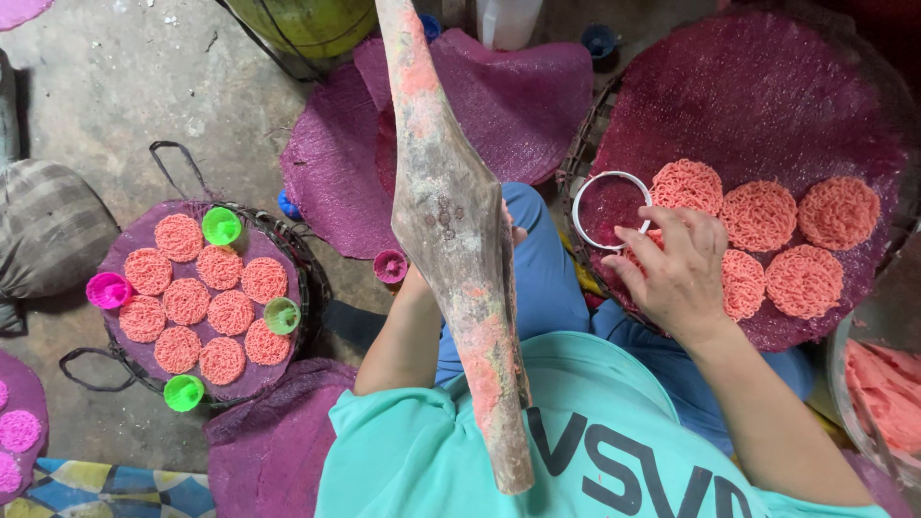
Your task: The person sits on the floor and presses pink dough through a wooden hand press to extrude noodle-like strands. They cut the extruded strands with a ring, place the formed discs on round trays, and refill the press with dough from a metal basin.
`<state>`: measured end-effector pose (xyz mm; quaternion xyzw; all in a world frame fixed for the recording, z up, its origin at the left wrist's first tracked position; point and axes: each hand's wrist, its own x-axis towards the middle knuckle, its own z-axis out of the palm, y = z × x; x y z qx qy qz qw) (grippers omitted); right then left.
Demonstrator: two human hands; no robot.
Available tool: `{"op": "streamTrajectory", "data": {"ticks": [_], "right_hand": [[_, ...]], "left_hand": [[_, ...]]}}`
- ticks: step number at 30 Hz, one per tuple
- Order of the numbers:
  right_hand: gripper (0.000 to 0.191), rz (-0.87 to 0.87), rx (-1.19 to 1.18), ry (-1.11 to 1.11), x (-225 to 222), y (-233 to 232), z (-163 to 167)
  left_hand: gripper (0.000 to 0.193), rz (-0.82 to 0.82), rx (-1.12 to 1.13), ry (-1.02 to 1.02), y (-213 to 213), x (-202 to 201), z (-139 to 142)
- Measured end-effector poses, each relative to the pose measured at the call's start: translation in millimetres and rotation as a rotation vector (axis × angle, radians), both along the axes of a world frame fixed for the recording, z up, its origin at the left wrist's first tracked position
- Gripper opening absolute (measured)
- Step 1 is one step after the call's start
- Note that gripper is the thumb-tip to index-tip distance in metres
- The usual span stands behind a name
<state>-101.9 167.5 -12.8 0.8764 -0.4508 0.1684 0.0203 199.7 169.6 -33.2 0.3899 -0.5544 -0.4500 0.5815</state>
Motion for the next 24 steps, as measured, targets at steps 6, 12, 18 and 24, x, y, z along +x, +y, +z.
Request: {"op": "streamTrajectory", "data": {"ticks": [6,12,18,24], "right_hand": [[0.047,0.003,0.031,0.014,1.2,-1.4,0.5],[0.06,-0.142,0.164,-0.307,-15.0,3.2,40.3],[0.088,0.108,1.33,-1.246,-21.1,23.1,57.7],[0.07,-0.082,1.309,-1.372,-67.0,33.8,56.1]], "left_hand": [[0.051,-0.004,-0.01,-0.012,0.3,-4.3,-2.4],[0.055,0.027,-0.044,-0.109,-7.9,-7.2,15.5],[0.059,0.161,-0.279,-0.7,-36.7,-63.0,44.7],[0.095,-0.817,-0.096,0.311,-110.2,-72.0,55.2]]}}
